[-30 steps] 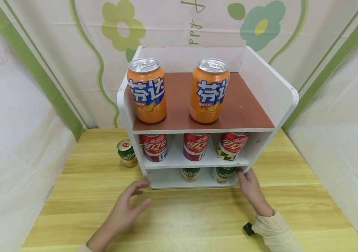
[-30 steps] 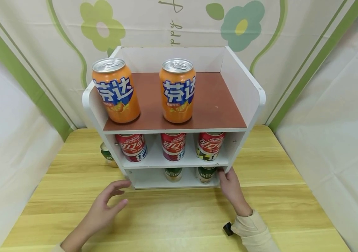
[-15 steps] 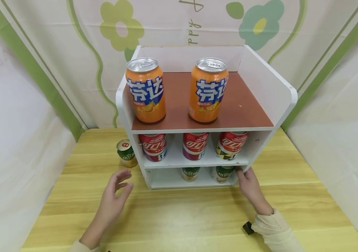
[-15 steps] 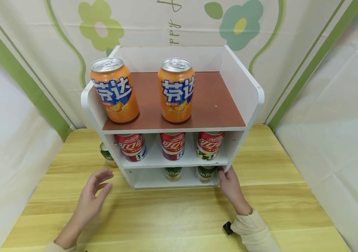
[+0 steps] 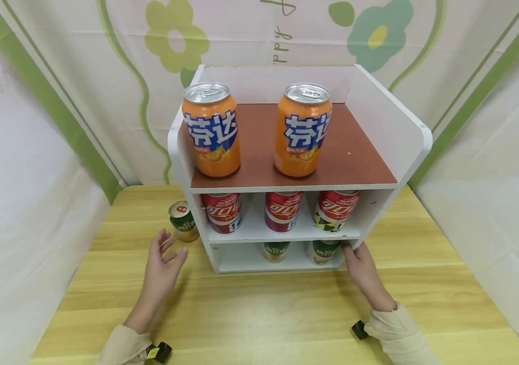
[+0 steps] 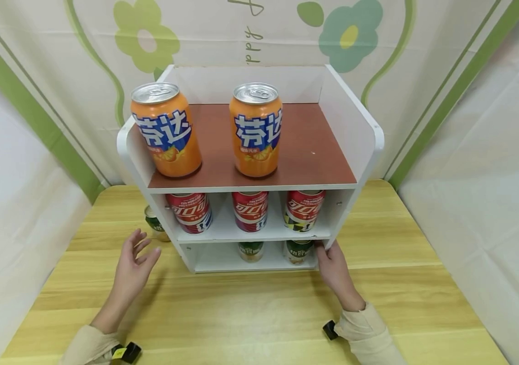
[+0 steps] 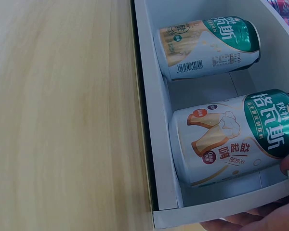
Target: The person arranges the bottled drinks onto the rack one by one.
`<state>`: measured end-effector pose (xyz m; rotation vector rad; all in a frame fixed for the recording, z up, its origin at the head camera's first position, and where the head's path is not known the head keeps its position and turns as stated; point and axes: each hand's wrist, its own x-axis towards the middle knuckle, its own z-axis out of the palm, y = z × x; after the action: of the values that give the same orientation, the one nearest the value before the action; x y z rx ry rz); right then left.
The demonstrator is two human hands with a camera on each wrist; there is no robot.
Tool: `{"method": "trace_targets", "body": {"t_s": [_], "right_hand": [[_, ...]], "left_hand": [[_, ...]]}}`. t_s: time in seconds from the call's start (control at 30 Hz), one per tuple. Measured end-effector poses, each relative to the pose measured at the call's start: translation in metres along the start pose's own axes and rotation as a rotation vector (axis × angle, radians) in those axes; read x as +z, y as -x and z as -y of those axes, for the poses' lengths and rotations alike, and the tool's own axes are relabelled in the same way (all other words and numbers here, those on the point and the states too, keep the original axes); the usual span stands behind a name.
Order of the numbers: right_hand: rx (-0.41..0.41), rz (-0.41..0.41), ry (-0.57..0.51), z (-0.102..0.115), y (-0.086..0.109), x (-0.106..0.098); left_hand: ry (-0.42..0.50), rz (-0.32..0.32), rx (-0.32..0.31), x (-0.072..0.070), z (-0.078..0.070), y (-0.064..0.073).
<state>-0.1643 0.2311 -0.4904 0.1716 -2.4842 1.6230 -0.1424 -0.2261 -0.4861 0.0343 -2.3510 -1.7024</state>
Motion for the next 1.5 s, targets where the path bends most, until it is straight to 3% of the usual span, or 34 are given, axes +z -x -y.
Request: {"method": "trace_targets", "body": {"t_s": [0.17, 0.37, 0.57, 0.97, 1.27, 1.5], "right_hand": [[0.024, 0.000, -0.009, 0.002, 0.001, 0.000], [0.019, 0.008, 0.000, -0.001, 0.001, 0.000], [0.006, 0.009, 0.015, -0.002, -0.001, 0.000], [0.031, 0.013, 0.003, -0.001, 0.000, 0.000], [0.043, 0.015, 0.006, -0.001, 0.000, 0.000], [0.052, 0.010, -0.009, 0.001, 0.000, 0.000]], "left_hand": [[0.001, -0.025, -0.032, 0.003, 0.004, -0.020], [-0.069, -0.038, -0.062, 0.006, 0.011, -0.045], [-0.086, -0.020, -0.043, 0.009, 0.017, -0.060], [-0.066, -0.031, 0.008, 0.017, 0.031, -0.076], [-0.054, -0.061, -0.035, 0.023, 0.030, -0.081], [-0.090, -0.138, -0.047, 0.028, 0.028, -0.083]]}}
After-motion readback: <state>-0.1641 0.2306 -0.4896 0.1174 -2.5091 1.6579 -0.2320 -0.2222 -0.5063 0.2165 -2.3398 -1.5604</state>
